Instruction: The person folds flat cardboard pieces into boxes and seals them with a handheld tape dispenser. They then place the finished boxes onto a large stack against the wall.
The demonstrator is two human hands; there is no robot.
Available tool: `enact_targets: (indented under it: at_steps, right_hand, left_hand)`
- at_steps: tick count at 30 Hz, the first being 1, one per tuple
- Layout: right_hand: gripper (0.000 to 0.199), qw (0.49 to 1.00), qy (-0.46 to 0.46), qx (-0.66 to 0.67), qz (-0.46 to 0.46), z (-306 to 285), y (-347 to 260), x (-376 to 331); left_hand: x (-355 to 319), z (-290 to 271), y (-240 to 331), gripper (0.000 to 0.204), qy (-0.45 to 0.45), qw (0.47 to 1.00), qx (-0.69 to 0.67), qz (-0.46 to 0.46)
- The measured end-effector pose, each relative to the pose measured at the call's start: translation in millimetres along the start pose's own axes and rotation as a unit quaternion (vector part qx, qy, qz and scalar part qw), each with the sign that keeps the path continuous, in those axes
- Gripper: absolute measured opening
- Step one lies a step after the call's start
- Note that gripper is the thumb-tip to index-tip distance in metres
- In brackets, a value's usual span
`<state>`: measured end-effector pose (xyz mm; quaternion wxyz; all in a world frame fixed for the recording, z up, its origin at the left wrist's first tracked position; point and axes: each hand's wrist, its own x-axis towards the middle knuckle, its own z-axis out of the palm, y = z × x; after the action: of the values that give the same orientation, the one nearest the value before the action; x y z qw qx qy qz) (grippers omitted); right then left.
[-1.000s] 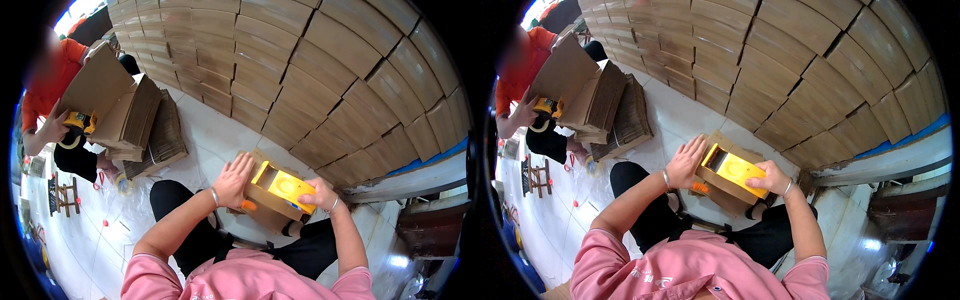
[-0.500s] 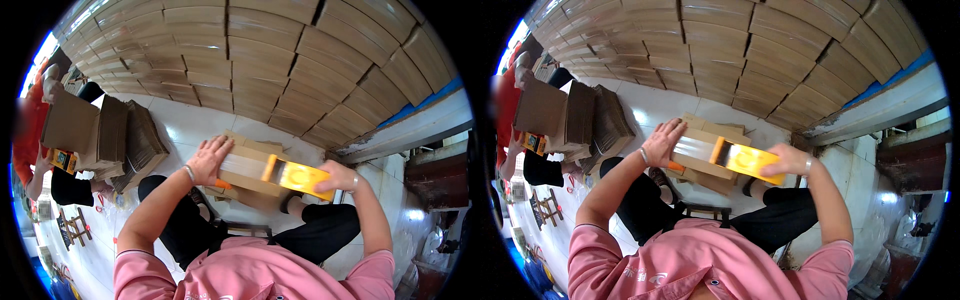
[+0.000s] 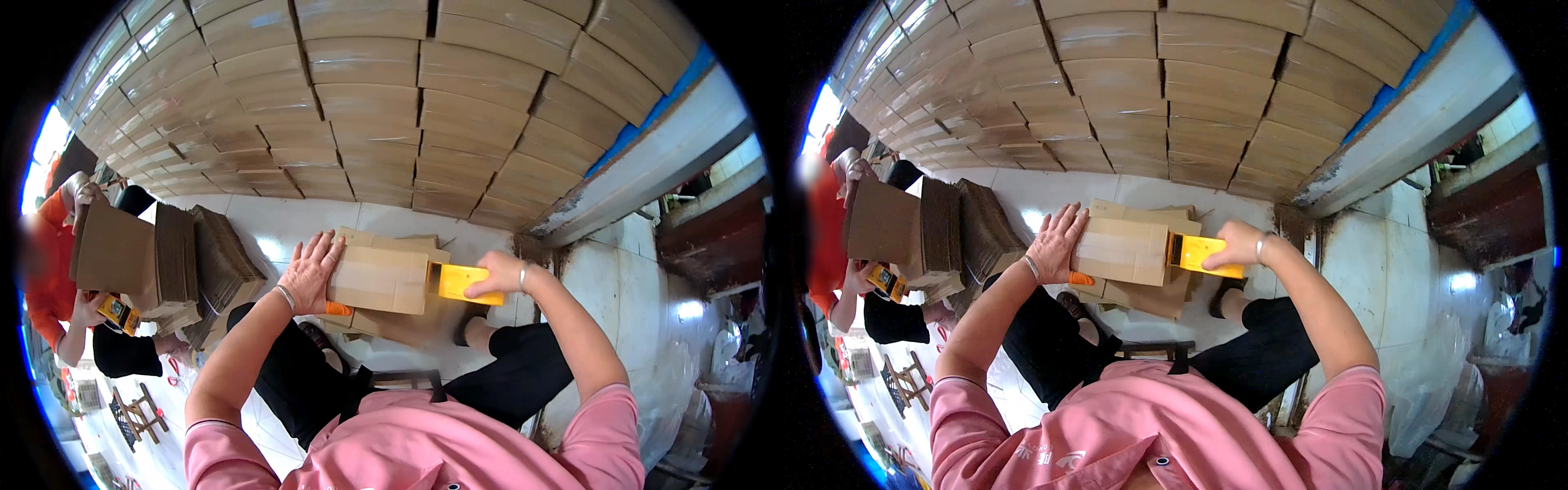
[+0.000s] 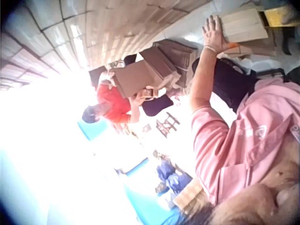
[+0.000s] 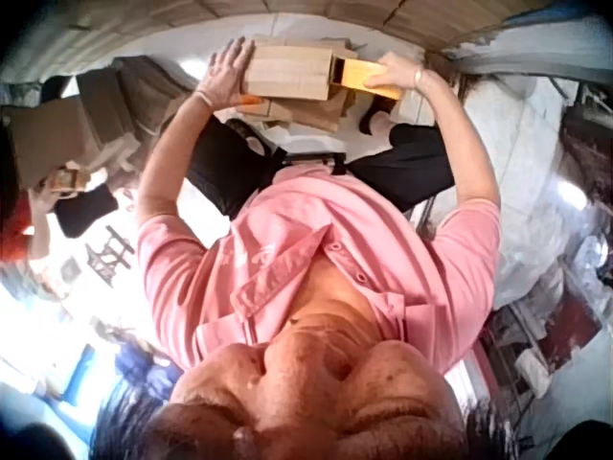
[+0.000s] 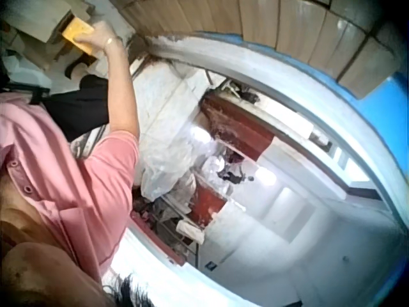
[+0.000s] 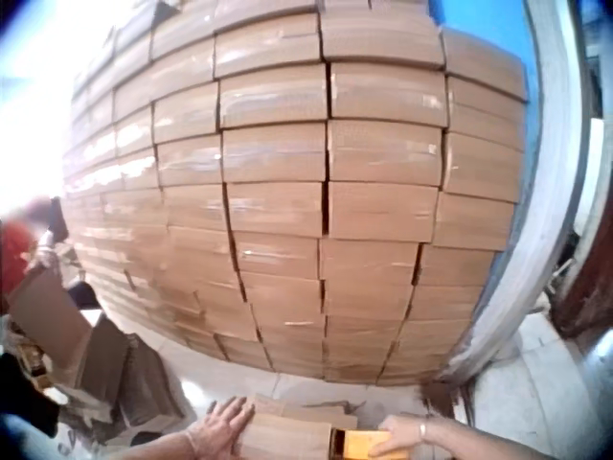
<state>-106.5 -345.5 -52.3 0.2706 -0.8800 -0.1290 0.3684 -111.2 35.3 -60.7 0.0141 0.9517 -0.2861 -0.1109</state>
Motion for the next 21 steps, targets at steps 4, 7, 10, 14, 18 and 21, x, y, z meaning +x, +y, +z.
enact_targets:
  at_steps: [4, 7, 10, 14, 18, 21]
  right_hand:
    - [0.057, 0.996, 0.026, -0.083, 0.001, -1, -30, -3]
    - [0.058, 0.987, 0.03, -0.141, 0.076, 5, -49, -8]
    - [0.053, 0.98, 0.067, -0.163, 0.094, 17, -71, -15]
    - [0.042, 0.961, 0.104, -0.226, 0.122, 43, -82, -9]
    - [0.03, 0.957, 0.169, -0.186, 0.147, 90, -62, 4]
    - [0.026, 0.951, 0.157, -0.217, 0.156, 73, -61, 6]
  left_hand:
    - [2, -2, 10, 0.126, 0.009, 0.998, 0.067, 0.021]
    - [5, -4, 24, 0.125, 0.002, 0.995, 0.092, 0.047]
    - [6, 0, 55, 0.115, 0.004, 0.994, 0.088, 0.061]
    - [13, -5, 91, 0.112, 0.021, 0.992, 0.08, 0.091]
    - [19, -8, 118, 0.108, 0.011, 0.989, 0.128, 0.074]
    - [20, -11, 128, 0.105, 0.026, 0.988, 0.124, 0.093]
